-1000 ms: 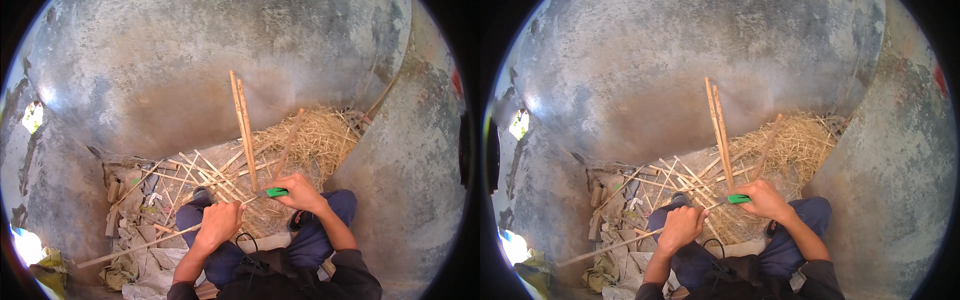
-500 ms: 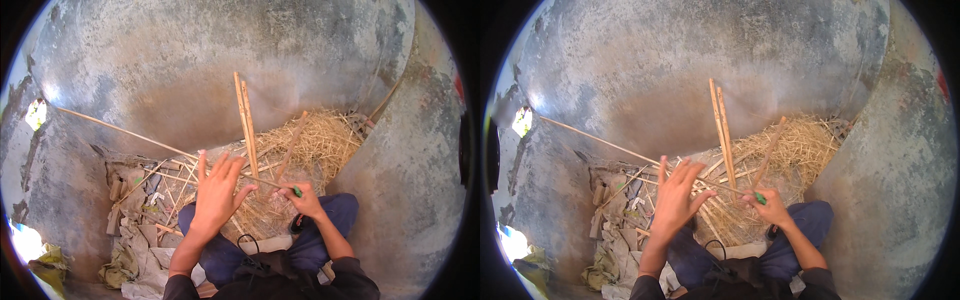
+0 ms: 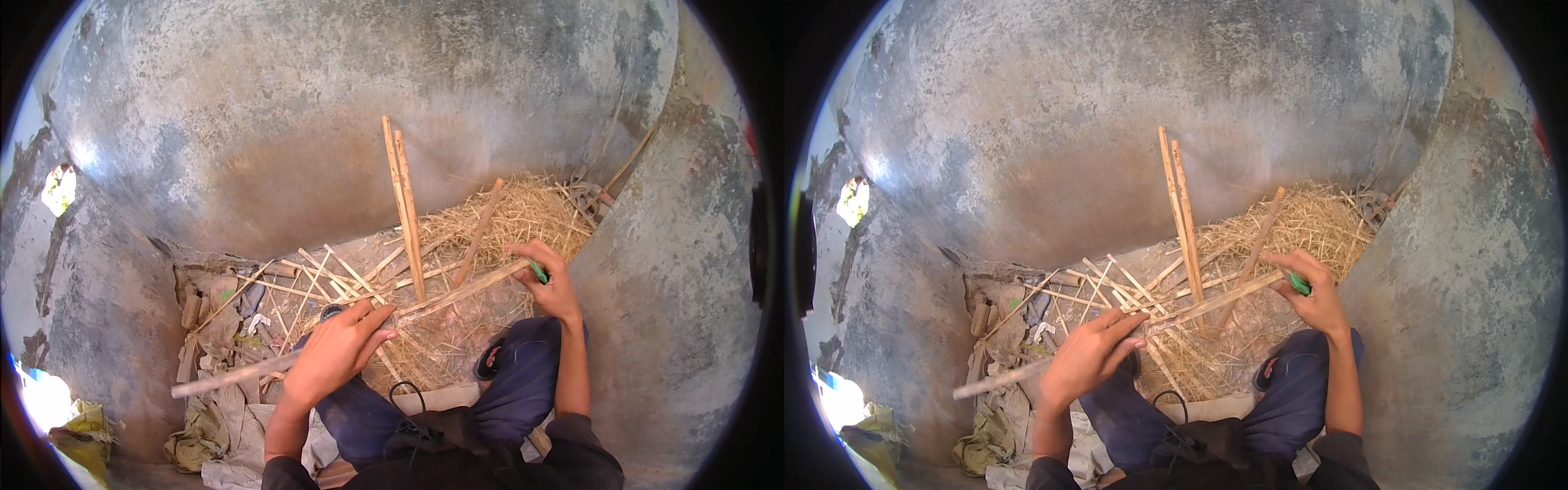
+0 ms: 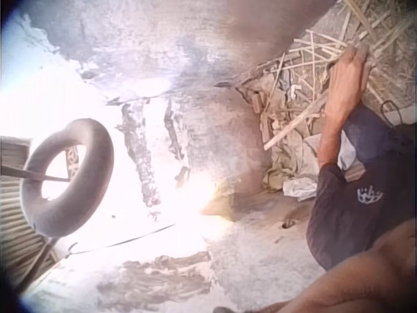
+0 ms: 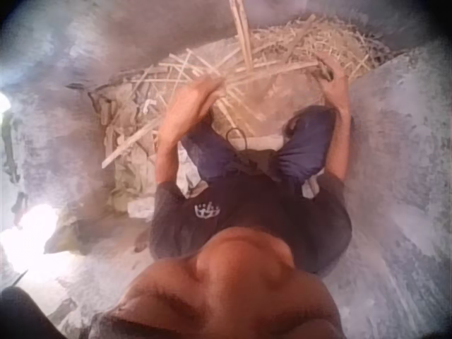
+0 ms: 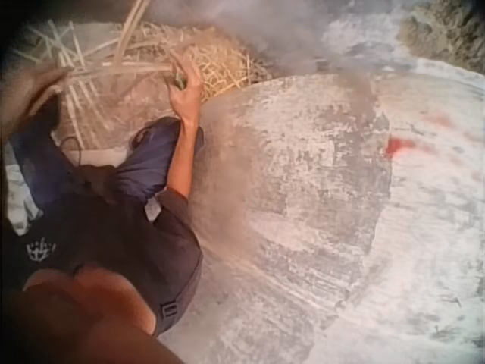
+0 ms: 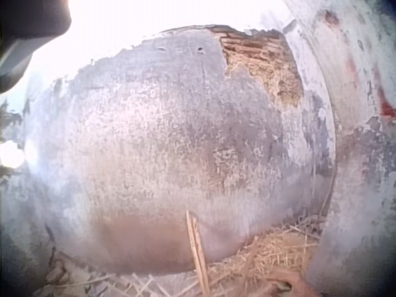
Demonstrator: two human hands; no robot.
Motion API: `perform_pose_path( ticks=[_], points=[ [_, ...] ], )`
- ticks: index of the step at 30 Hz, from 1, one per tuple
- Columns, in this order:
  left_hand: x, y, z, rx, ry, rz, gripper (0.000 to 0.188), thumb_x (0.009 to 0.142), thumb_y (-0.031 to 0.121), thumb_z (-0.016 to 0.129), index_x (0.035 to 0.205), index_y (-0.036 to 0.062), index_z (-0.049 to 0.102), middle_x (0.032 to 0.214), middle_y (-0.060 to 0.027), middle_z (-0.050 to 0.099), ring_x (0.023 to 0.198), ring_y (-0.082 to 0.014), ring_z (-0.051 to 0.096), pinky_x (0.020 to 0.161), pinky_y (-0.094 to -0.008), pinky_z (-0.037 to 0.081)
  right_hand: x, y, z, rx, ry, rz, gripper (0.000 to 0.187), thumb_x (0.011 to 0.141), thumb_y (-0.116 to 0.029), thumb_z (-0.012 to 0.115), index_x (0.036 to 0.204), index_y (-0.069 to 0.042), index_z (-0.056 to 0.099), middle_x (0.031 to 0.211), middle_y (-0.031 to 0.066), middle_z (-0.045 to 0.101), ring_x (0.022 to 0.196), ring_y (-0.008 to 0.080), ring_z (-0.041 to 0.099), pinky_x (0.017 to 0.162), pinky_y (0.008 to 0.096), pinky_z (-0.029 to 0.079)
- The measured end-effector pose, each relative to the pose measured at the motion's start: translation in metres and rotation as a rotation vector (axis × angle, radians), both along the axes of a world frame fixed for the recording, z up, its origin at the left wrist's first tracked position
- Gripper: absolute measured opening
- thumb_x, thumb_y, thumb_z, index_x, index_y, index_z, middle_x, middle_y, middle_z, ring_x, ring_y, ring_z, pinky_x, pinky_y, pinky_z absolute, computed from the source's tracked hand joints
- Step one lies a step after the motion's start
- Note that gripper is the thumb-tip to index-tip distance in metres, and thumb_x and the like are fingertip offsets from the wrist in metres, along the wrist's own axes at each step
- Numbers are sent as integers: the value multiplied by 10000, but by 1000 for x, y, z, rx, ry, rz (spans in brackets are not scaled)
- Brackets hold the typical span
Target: The person uses a utility knife to shave thin strips from a bamboo stick while holding a bundle of sticks.
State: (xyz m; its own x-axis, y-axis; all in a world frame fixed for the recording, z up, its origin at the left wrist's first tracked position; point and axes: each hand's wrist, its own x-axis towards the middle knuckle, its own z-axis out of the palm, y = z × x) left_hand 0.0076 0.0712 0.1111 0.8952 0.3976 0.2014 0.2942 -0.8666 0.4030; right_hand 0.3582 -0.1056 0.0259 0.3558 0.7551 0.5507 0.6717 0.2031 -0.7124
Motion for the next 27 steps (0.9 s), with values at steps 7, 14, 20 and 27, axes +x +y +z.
perform_pose_path(
  ticks=[7,14,20,27],
  points=[
    [7,-17,-25,-126,-280,115,358,1068,171,714,1376,-11,707,937,-191,633,825,-386,650,752,-440,520,-37,-2,-10,126,284,-122,616,1014,-411,731,1473,-35,565,963,90,572,821,178,584,685,315,445],
    [18,-38,-27,-293,-379,167,318,1085,126,697,1350,-49,718,857,-150,582,748,-273,584,713,-362,483,-96,14,-8,105,-181,-50,333,1094,-347,668,1163,-26,728,864,113,706,689,295,708,620,398,529],
    [23,-49,-40,-472,-402,116,319,1098,114,685,1359,-69,700,892,-194,605,744,-319,602,716,-401,498,-116,19,-2,113,-308,-14,317,1019,-361,779,1119,-61,761,884,80,731,672,271,728,588,385,547],
    [24,-57,-47,-457,-439,165,318,1088,105,700,1330,-100,702,896,-191,620,718,-298,602,680,-389,491,-126,23,5,114,-380,-45,306,980,-356,817,1092,-75,777,861,56,720,643,262,713,576,378,547]
  ],
)
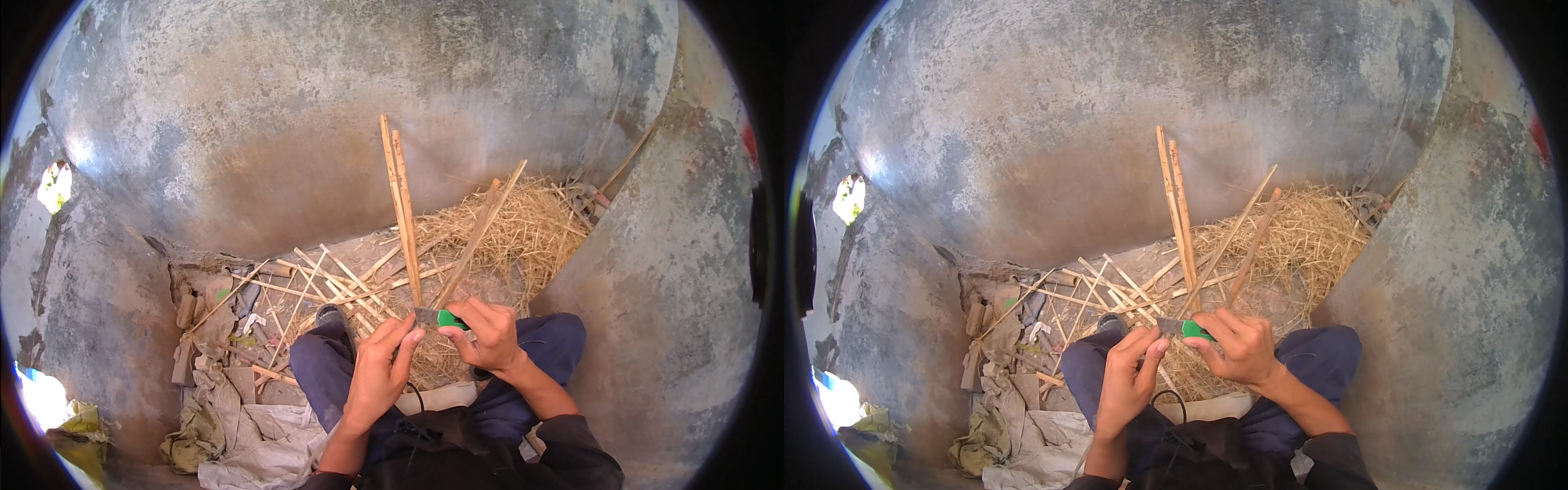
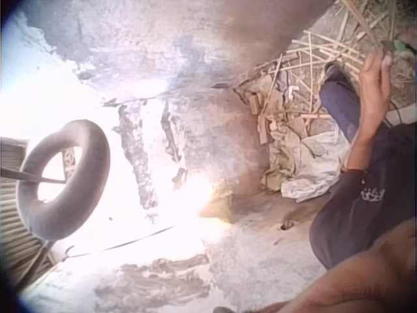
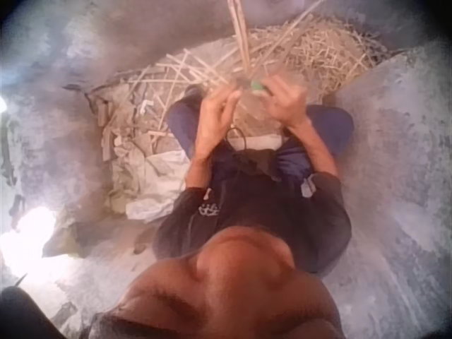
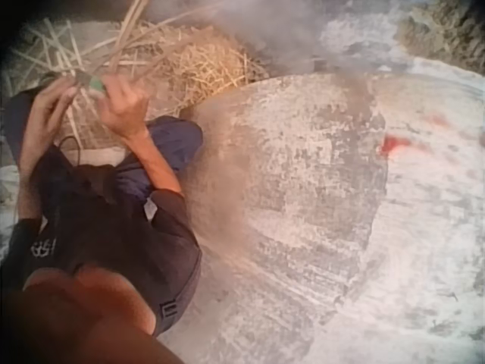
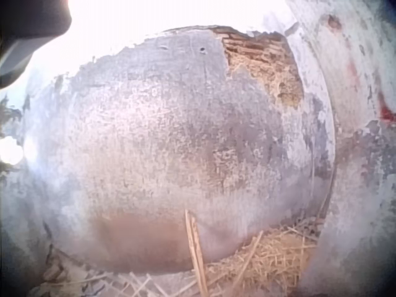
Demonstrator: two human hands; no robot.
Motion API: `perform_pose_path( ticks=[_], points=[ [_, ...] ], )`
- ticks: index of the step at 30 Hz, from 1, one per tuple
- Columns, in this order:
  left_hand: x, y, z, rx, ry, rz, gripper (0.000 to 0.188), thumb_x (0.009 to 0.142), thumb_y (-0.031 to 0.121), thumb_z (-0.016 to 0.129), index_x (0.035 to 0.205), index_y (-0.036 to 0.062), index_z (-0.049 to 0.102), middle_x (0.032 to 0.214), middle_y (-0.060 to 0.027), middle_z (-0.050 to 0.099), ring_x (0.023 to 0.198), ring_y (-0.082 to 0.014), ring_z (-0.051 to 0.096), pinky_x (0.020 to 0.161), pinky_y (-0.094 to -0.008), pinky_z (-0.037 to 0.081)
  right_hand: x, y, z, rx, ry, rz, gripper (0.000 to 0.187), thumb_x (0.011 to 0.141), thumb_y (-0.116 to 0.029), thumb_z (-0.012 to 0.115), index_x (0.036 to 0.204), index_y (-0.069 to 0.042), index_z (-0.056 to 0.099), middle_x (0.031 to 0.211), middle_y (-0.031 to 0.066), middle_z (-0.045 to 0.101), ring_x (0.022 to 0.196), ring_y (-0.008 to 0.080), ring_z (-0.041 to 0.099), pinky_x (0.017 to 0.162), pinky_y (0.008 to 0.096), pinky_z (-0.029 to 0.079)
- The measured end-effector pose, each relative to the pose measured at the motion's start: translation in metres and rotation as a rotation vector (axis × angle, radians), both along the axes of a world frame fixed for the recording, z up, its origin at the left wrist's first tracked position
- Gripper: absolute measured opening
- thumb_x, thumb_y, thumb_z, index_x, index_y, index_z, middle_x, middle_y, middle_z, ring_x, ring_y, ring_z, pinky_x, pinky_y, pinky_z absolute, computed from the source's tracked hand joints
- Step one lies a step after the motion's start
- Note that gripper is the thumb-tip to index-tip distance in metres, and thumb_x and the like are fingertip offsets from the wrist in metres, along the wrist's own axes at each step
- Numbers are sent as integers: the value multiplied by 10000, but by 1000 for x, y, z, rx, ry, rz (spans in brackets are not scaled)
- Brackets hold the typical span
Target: The person uses a utility knife to shave thin strips from a bamboo stick while holding a bundle of sticks.
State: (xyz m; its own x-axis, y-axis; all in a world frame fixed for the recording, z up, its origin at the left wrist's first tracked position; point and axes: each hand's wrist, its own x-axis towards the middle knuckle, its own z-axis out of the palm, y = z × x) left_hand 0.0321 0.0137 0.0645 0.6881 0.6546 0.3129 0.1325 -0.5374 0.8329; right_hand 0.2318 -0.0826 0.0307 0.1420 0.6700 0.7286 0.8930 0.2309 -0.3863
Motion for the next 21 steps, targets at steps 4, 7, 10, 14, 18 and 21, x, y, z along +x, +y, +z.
perform_pose_path(
  ticks=[4,7,10,14,18,21],
  points=[
    [3,-3,1,55,-37,54,314,1068,89,725,1315,-105,705,904,-194,632,728,-305,616,685,-391,500,-1,0,3,-16,27,-15,288,979,-338,819,1081,-71,781,866,60,728,635,267,714,561,378,545],
    [4,-5,5,67,-30,66,312,1057,82,738,1306,-104,712,904,-194,638,736,-308,626,693,-386,508,2,-1,3,-27,36,1,279,978,-333,820,1070,-71,784,877,58,741,641,264,721,558,375,546],
    [3,-3,4,47,-39,58,312,1051,86,747,1297,-103,719,897,-190,642,740,-301,631,700,-375,512,4,0,6,-15,22,11,281,971,-330,823,1048,-63,780,864,68,740,634,269,713,554,373,533],
    [2,-2,-1,27,-62,57,313,1047,94,758,1291,-100,725,884,-179,643,740,-278,630,699,-363,509,3,1,16,20,-29,-15,287,955,-324,827,1018,-49,771,824,92,722,605,290,684,540,377,505],
    [2,-3,-2,26,-79,56,308,1048,97,760,1285,-97,730,874,-169,640,730,-259,622,689,-360,501,4,-2,16,-8,-55,-53,264,968,-346,817,1048,-96,797,870,31,756,656,248,732,570,363,551],
    [2,-4,-4,21,-88,60,304,1048,97,761,1279,-97,732,865,-163,635,720,-252,615,682,-359,495,6,-3,19,-3,-71,-49,262,964,-346,819,1048,-99,800,863,28,757,657,247,731,569,364,549]
  ],
)
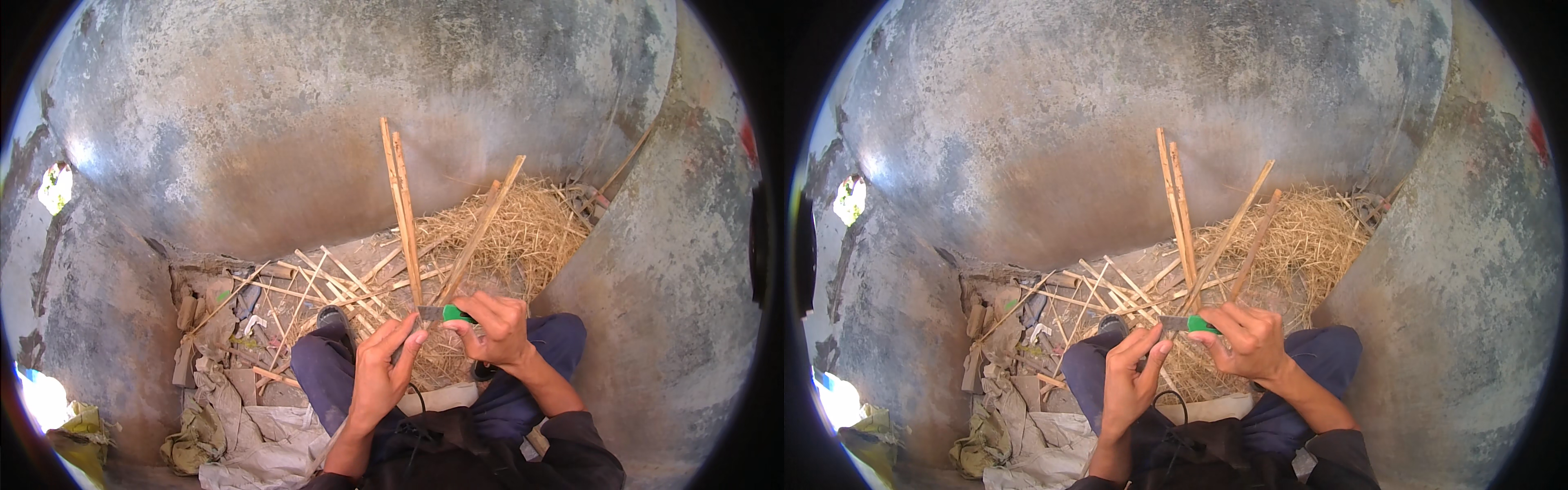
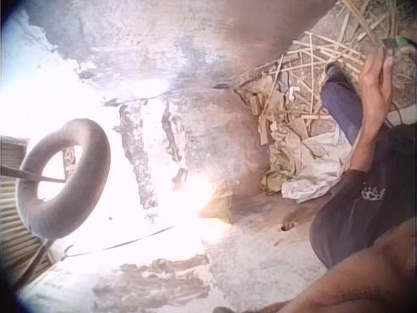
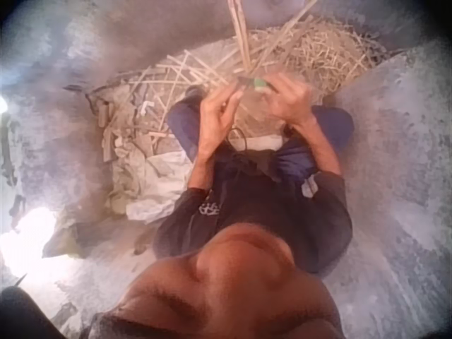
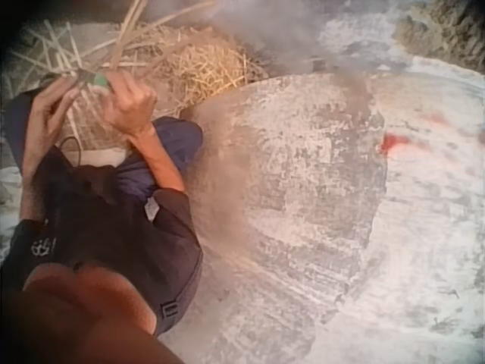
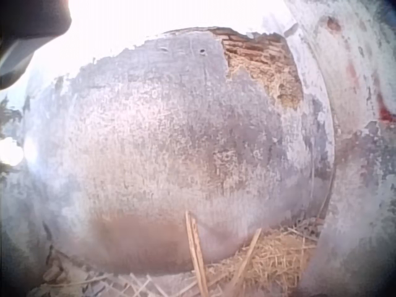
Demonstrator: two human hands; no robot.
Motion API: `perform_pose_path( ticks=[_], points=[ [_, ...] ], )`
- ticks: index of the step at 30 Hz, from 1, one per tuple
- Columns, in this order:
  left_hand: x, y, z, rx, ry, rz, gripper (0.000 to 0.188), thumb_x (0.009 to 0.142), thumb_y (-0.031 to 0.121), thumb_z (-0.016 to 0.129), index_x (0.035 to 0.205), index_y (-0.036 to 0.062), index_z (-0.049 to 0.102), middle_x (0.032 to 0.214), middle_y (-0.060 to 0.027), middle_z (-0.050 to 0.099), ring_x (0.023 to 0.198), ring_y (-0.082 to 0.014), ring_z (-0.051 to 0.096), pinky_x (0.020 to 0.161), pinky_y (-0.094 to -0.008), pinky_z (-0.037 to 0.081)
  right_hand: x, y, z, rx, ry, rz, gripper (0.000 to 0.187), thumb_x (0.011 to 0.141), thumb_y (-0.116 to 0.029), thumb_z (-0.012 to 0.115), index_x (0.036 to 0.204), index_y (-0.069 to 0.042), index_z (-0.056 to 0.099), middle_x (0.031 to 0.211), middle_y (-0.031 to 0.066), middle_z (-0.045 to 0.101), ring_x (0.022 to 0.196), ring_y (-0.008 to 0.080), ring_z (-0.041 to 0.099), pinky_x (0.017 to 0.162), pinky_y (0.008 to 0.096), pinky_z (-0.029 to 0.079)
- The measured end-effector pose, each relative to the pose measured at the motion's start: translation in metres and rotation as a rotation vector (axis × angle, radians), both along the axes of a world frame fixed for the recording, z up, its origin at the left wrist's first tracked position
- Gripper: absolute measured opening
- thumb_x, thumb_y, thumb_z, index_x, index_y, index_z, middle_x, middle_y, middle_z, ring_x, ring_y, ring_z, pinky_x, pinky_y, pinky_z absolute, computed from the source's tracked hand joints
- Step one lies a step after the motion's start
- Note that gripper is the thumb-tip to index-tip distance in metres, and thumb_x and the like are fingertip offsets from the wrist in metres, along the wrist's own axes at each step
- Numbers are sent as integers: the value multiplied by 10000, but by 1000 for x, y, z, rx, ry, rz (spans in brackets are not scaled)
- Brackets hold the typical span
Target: The person uses a utility knife to shave thin strips from a bamboo stick while holding a bundle of sticks.
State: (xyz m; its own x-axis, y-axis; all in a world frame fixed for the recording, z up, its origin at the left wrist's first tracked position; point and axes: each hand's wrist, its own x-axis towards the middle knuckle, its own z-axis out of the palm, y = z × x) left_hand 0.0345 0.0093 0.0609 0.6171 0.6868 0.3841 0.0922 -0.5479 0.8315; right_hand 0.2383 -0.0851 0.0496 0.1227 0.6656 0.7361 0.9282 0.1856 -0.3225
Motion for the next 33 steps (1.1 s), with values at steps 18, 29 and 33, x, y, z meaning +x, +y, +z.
perform_pose_path(
  ticks=[18,29,33],
  points=[
    [-25,-12,-28,-110,111,21,321,1033,133,788,1261,-88,739,857,-173,641,718,-278,622,676,-363,495,93,14,-14,233,98,-295,292,1060,-310,747,1127,-32,804,855,124,770,686,264,730,620,385,546],
    [-32,2,-62,-252,136,41,326,1096,188,722,1274,-85,734,913,-162,707,766,-212,651,716,-341,521,139,17,-24,-171,-10,-404,307,1067,-338,725,1141,-50,800,867,120,777,635,280,702,588,410,522],
    [-28,5,-71,-520,89,-14,345,1135,213,673,1304,-83,726,923,-108,695,767,-135,598,706,-307,505,100,18,-19,-97,-3,-355,270,1049,-314,747,1146,-69,804,914,117,790,649,273,724,579,385,537]
  ],
)
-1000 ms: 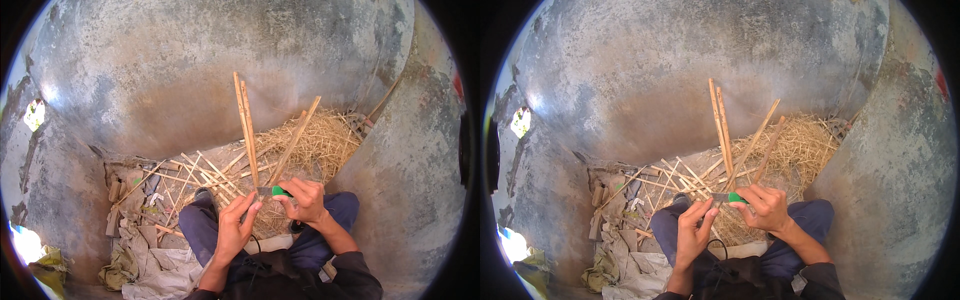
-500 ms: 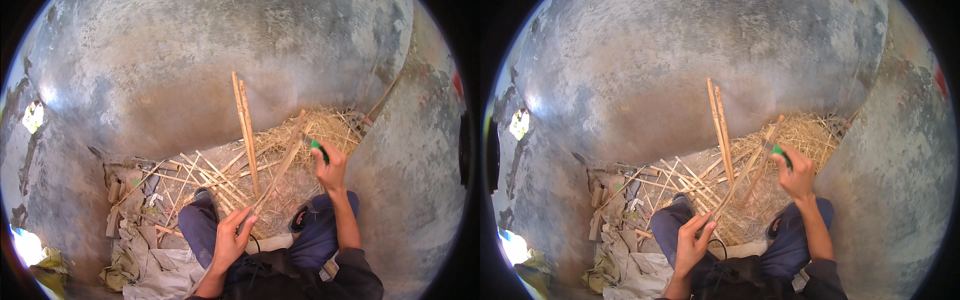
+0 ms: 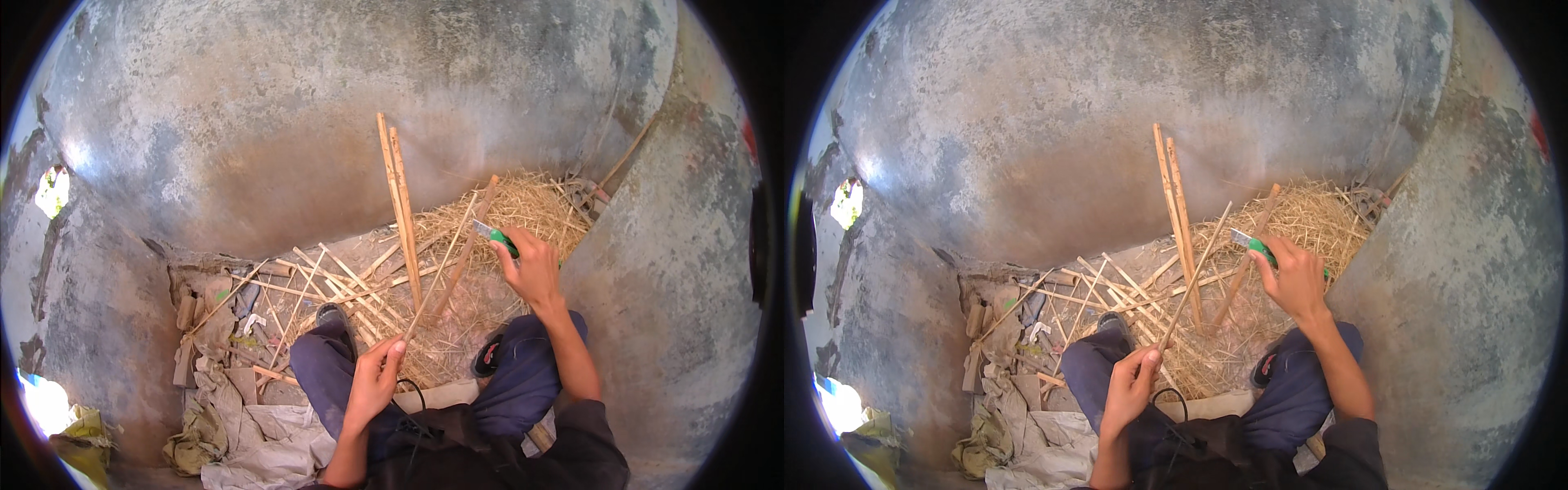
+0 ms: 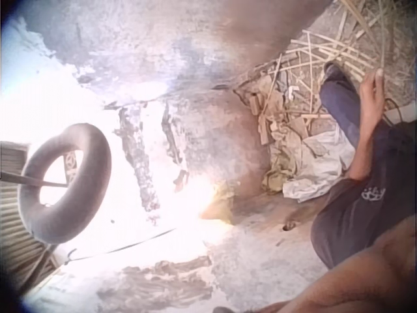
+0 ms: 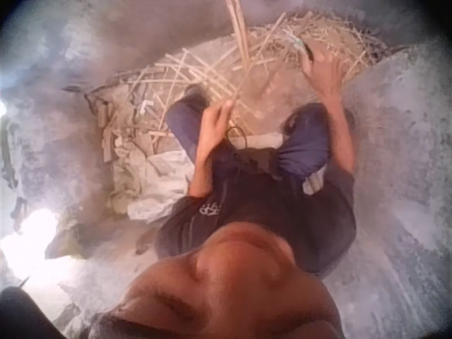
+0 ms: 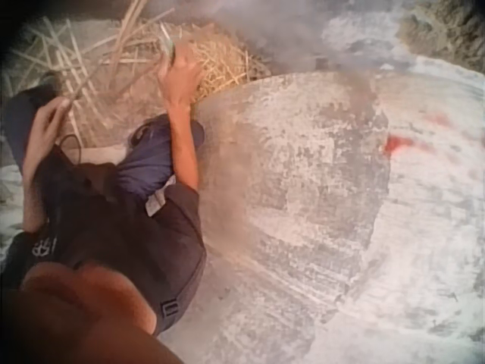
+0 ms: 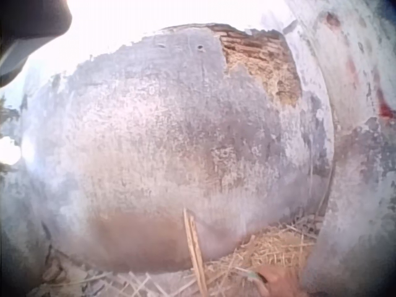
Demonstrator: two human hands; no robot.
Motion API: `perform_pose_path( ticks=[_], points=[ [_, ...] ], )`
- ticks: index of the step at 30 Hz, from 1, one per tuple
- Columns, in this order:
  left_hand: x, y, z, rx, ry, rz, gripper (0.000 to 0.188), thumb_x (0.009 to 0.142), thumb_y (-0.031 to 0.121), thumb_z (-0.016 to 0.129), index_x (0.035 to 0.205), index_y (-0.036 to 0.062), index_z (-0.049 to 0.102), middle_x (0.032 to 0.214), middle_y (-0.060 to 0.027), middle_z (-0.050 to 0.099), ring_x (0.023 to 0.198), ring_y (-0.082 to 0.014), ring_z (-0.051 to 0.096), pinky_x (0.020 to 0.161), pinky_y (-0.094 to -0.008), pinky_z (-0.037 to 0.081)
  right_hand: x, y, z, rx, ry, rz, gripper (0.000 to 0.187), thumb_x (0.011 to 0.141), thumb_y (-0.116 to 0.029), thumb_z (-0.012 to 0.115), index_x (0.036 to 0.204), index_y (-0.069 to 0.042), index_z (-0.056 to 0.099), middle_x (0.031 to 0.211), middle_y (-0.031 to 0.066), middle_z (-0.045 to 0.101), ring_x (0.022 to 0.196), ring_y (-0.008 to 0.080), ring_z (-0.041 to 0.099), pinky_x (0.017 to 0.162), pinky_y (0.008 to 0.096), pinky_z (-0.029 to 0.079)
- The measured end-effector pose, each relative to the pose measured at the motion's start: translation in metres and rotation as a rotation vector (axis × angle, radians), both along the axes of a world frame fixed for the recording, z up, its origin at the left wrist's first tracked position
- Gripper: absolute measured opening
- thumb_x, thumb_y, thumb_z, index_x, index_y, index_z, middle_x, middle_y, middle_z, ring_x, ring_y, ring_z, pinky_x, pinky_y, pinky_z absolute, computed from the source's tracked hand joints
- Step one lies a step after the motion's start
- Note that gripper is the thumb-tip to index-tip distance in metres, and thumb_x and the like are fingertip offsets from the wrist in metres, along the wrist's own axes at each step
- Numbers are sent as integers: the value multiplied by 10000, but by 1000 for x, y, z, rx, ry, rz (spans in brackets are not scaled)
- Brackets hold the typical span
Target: The person uses a utility knife to shave thin strips from a bamboo stick while holding a bundle of sticks.
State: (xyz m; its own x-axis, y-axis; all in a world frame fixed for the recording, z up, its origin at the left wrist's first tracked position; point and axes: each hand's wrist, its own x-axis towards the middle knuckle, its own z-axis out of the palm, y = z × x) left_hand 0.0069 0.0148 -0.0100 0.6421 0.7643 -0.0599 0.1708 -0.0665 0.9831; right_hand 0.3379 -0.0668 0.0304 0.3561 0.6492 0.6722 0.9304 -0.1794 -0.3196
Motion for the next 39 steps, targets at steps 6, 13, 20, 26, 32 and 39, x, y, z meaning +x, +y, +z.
perform_pose_path(
  ticks=[6,13,20,26,32,39],
  points=[
    [11,-1,2,-7,-25,21,338,1128,193,680,1322,-80,723,943,-110,701,765,-123,582,707,-296,503,-56,-6,-15,159,104,251,247,1032,-308,768,1122,-80,798,919,94,779,670,259,743,566,381,552],
    [26,-11,20,298,-65,66,320,1077,124,746,1291,-112,718,929,-109,677,783,-114,579,677,-272,473,-104,-17,-17,-7,152,399,268,962,-302,830,1084,-69,783,892,80,756,664,284,732,569,384,548],
    [26,-14,25,344,-67,82,308,1060,114,752,1282,-97,719,881,-164,632,739,-211,589,657,-346,463,-106,-15,-13,12,104,404,239,960,-289,826,1060,-78,780,876,82,753,659,285,730,565,385,546],
    [16,-18,22,351,-13,61,283,1088,117,729,1258,-110,725,879,-85,643,758,-98,540,641,-272,433,-60,0,-25,232,46,243,292,1038,-355,765,1084,-74,830,838,88,775,616,251,723,529,388,529],
    [-6,-24,8,216,14,27,330,1090,162,728,1286,-103,719,918,-160,678,770,-192,602,712,-329,501,19,-6,15,196,184,-80,341,1081,-363,706,1091,-45,828,898,131,815,687,269,756,604,398,562],
    [8,-17,7,64,-20,36,325,1118,170,695,1299,-99,723,967,-116,693,797,-141,605,717,-302,503,-69,-11,-19,90,131,337,237,1011,-307,790,1057,-75,791,857,103,765,691,255,758,593,394,570]
  ],
)
